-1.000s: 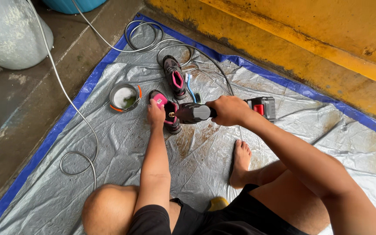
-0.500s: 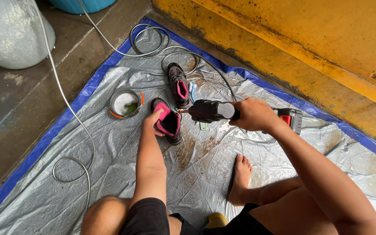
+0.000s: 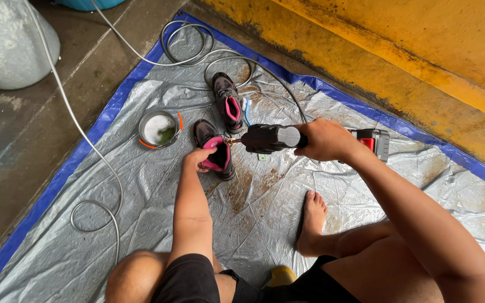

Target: The person sits on a tarp and cleans a pair of dark sneakers with pink accents. They use a cordless drill with a brush attachment to scrub the shoes, then switch to a manual toothbrush to clean the interior and laces.

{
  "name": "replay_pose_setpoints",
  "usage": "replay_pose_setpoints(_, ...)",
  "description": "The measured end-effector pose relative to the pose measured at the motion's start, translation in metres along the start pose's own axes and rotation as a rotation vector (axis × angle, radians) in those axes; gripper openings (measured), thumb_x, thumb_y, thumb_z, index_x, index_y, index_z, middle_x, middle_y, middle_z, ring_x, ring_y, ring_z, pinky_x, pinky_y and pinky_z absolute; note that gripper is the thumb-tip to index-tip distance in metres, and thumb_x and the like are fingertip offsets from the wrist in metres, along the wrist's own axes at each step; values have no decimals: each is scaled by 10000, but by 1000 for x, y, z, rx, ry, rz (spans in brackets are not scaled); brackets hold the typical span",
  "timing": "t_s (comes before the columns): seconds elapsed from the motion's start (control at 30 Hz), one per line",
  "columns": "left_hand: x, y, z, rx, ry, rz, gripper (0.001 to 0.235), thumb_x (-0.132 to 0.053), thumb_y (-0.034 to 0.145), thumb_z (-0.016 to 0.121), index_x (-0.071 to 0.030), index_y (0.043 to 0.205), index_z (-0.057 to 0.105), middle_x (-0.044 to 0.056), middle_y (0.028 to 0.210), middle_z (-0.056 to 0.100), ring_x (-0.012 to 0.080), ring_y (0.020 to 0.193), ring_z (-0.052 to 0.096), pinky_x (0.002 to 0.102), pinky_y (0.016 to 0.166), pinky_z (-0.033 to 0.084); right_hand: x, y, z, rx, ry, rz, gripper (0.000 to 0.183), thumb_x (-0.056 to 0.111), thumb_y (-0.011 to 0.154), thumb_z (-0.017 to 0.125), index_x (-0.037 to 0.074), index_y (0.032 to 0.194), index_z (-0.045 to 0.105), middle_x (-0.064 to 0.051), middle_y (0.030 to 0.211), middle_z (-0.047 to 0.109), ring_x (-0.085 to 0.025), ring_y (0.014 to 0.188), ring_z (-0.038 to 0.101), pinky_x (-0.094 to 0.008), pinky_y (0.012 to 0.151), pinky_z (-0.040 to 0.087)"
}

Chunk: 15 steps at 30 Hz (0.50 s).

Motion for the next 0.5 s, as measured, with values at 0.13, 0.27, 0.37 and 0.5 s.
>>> replay_pose_setpoints(0.13, -1, -8, 0, -13, 99, 56, 1051, -754, 992, 645, 102, 1578, 478, 308, 1433, 614, 442, 936, 765, 461, 592, 691, 0, -8, 2, -2, 2, 7, 445, 483, 851, 815, 201, 1194, 789, -189, 1055, 826, -425, 1131, 775, -535, 1009, 604)
replay_pose_setpoints(0.27, -4, 38, -5, -160, 89, 214, 939, -747, 1032, 571, 147, 1313, 644, 337, 1174, 698, 446, 676, 766, 472, 432, 688, -5, -12, 2, -31, 17, 9, 455, 494, 845, 823, 188, 1181, 786, -195, 1062, 823, -427, 1133, 774, -540, 1006, 605)
replay_pose_setpoints(0.37, -11, 23, -6, -239, 71, 318, 681, -531, 1105, 555, 128, 1222, 683, 336, 992, 751, 397, 589, 762, 411, 410, 678, -13, -16, 7, -47, 43, 14, 476, 506, 843, 825, 192, 1199, 788, -195, 1058, 822, -423, 1132, 774, -540, 1003, 604)
replay_pose_setpoints(0.5, -28, 29, -16, -476, 38, 516, 294, -333, 1064, 628, -86, 1101, 784, 223, 825, 779, 356, 558, 757, 390, 361, 653, -23, -26, 8, -66, 60, 14, 506, 552, 834, 818, 181, 1177, 789, -201, 1057, 823, -431, 1136, 769, -552, 1002, 597)
Point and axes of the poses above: each hand's wrist, its own y-axis towards the middle knuckle, its own z-axis out of the palm, x = y × z, the point moved 4 cm from there along y, towards the middle knuckle
